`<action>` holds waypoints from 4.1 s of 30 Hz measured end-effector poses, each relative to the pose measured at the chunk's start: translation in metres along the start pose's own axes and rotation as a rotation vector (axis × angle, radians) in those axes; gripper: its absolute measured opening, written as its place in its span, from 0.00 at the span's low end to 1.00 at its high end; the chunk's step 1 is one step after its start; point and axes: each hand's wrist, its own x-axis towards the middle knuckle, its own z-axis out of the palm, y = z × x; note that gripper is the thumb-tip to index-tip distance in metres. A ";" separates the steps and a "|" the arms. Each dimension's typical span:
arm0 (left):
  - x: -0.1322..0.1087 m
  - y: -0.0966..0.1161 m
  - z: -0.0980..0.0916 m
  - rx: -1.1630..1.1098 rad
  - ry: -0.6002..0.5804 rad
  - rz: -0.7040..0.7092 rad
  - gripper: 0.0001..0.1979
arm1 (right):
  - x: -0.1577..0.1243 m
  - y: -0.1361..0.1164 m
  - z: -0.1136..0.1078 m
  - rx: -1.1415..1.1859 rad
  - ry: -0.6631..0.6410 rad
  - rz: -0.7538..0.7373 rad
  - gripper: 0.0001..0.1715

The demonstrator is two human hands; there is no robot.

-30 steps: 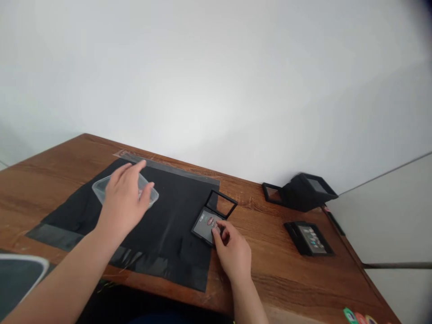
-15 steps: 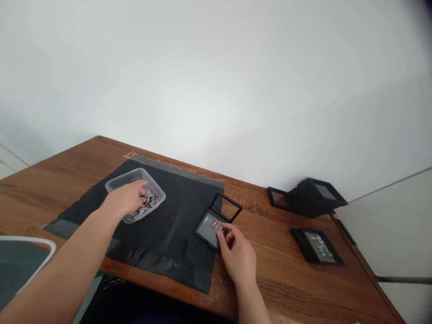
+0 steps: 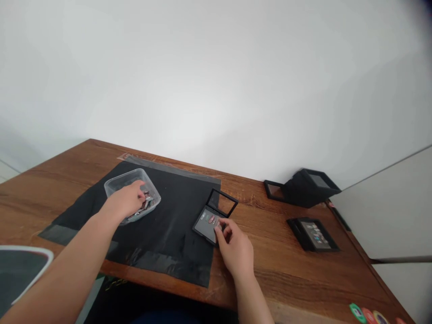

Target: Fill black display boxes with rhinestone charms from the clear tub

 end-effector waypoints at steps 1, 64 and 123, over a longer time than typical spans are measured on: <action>-0.002 0.000 -0.001 0.004 0.006 -0.001 0.28 | 0.000 0.000 0.000 0.000 -0.001 0.005 0.15; -0.071 0.093 0.099 -0.737 0.405 1.182 0.10 | -0.015 -0.008 0.009 0.256 0.117 -0.641 0.07; -0.052 0.089 0.095 -0.378 0.066 0.928 0.11 | -0.017 -0.015 0.010 0.153 -0.086 -0.340 0.15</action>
